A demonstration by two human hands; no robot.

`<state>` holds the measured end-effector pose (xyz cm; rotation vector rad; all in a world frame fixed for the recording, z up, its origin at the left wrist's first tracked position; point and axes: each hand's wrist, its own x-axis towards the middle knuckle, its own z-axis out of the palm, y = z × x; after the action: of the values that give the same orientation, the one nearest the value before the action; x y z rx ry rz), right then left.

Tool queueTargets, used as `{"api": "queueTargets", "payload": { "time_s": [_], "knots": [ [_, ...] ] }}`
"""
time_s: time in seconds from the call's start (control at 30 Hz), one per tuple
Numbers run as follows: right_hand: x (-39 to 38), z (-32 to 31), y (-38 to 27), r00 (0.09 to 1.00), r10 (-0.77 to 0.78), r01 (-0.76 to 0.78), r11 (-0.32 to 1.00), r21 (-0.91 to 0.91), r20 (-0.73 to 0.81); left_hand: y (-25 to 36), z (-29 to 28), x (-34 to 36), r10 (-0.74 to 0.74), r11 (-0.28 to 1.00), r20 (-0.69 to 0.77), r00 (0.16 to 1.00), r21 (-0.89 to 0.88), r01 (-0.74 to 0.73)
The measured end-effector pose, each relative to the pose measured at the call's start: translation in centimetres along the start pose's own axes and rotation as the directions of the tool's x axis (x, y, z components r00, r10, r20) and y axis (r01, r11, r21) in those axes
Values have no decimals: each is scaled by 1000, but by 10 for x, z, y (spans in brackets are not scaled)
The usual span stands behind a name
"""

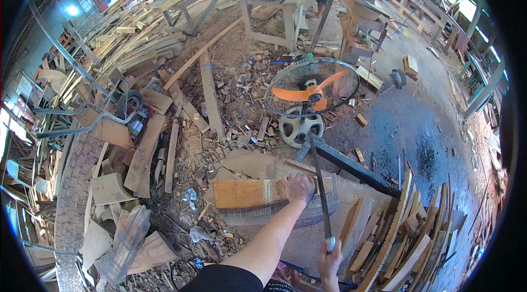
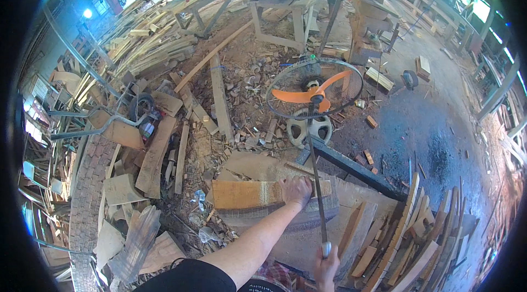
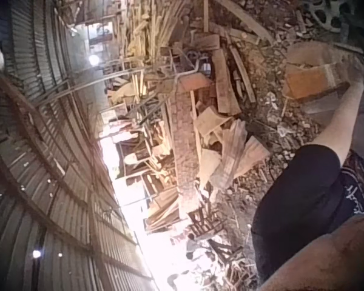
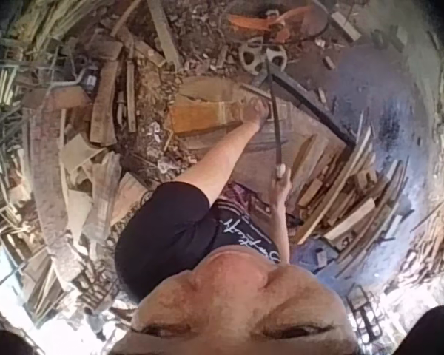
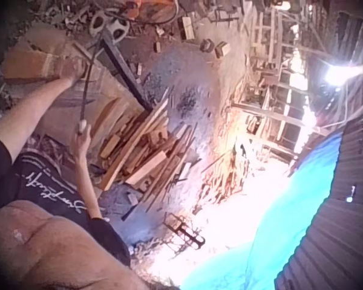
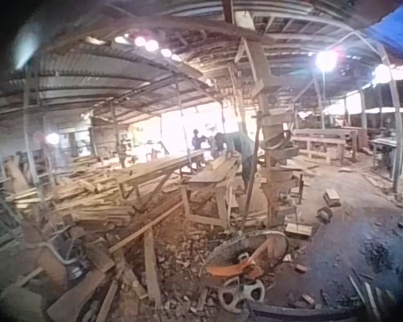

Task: The person holds a piece of wood on a workbench and cuts it using a handsaw.

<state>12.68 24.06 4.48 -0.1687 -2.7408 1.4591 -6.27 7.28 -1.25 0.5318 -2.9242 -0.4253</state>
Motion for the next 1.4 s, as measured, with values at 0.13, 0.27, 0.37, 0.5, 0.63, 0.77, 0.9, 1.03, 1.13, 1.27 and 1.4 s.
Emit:
{"api": "queueTargets", "payload": {
  "time_s": [0.13,0.27,0.37,0.5,0.63,0.77,0.9,1.03,1.13,1.27,1.4],
  "knots": [
    [-50,-27,-5,992,120,-114,980,163,-28,4,-6,1,8,1000,53,999,-18,-7],
    [-2,0,4,1000,23,-23,1000,15,-9,4,-3,1,7,999,33,999,-48,-5],
    [34,19,4,1000,4,-4,999,-37,-5,5,3,2,-1,999,34,999,-53,3],
    [-5,2,-6,1000,3,-3,1000,4,-26,-2,-3,0,-5,998,42,999,-58,7],
    [-55,-17,22,997,48,-47,999,24,-59,7,-9,1,14,999,46,999,-53,-12],
    [2,7,-5,998,69,-68,997,24,-12,2,-2,1,24,999,23,999,-41,-23],
    [36,20,0,999,38,-38,999,-10,-13,6,2,0,15,998,33,999,-64,-13],
    [-29,-8,10,995,95,-95,995,25,26,1,-7,-1,16,1000,36,999,-18,-16],
    [-58,-27,2,999,29,-26,997,68,-38,5,-6,1,29,999,54,998,-26,-28],
    [3,4,0,998,63,-63,997,41,5,5,-1,-1,30,1000,41,999,-6,-30],
    [51,28,-7,999,-30,29,997,-74,-13,4,7,1,15,1000,75,997,-3,-15]
  ]
}}
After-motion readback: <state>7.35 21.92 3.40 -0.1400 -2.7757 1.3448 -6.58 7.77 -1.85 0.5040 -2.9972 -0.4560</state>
